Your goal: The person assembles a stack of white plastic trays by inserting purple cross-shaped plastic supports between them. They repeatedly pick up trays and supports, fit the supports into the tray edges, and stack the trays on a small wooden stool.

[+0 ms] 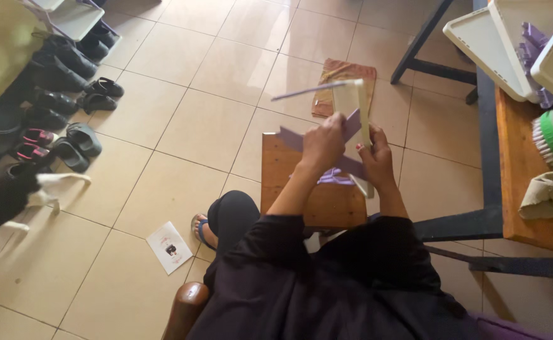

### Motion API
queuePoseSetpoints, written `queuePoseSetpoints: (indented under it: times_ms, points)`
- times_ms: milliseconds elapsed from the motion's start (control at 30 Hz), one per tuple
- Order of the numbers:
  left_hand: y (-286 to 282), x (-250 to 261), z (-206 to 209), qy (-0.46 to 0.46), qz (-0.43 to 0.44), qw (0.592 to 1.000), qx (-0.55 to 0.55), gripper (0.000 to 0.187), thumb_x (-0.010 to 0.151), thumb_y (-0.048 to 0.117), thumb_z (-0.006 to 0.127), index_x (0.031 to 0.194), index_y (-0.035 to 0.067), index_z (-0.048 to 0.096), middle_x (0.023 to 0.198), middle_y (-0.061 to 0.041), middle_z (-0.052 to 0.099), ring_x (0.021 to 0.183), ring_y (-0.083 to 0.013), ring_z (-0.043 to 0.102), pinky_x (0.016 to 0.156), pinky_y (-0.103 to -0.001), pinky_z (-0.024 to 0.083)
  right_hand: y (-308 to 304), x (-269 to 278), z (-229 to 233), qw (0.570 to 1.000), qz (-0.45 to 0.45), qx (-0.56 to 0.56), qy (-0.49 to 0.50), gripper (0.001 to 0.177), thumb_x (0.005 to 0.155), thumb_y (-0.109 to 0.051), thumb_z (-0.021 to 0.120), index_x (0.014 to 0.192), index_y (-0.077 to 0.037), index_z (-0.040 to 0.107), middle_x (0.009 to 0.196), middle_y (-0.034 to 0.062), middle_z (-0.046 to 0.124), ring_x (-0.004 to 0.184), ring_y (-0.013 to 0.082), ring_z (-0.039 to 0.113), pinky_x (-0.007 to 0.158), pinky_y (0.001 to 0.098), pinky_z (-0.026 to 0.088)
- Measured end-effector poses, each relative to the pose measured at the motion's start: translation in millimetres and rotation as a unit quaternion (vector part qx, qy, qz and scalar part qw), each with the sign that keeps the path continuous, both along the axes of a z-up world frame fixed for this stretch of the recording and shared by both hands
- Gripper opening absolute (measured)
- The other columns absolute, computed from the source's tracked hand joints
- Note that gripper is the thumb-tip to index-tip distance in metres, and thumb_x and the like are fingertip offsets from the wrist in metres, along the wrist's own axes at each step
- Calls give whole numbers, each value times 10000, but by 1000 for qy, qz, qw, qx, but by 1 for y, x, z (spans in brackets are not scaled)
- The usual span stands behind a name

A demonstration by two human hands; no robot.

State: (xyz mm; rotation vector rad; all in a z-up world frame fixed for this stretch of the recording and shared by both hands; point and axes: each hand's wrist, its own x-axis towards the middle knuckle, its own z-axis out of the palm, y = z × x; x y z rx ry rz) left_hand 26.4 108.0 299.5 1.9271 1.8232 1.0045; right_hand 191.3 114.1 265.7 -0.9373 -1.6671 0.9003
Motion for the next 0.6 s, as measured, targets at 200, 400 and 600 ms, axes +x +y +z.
queuePoseSetpoints:
  times_ms: [200, 400, 600]
  points:
    - [-17, 31, -24, 44, 31, 996, 77, 202, 886, 78, 567, 1083, 46, 591, 943, -143, 728, 771, -348, 716, 713, -478, 532, -1, -14, 42, 932, -219, 19, -287, 426, 993, -418, 695, 1025, 4, 649, 1080, 239, 653, 997, 417, 645, 860, 493, 528]
    - [-37, 33, -24, -32, 55, 995, 74, 171, 944, 94, 601, 1075, 18, 522, 815, -187, 708, 746, -392, 691, 766, -499, 495, -11, -27, 72, 893, -245, 42, -376, 602, 870, -575, 756, 912, 15, 646, 904, 249, 679, 809, 454, 674, 690, 542, 547]
    - [-51, 33, -17, -93, 50, 992, 66, 333, 915, 80, 630, 1166, 7, 424, 816, -242, 692, 763, -469, 662, 750, -563, 486, -8, -23, 55, 915, -207, 101, -331, 334, 895, -338, 676, 907, -4, 679, 843, 220, 683, 733, 425, 674, 678, 531, 548]
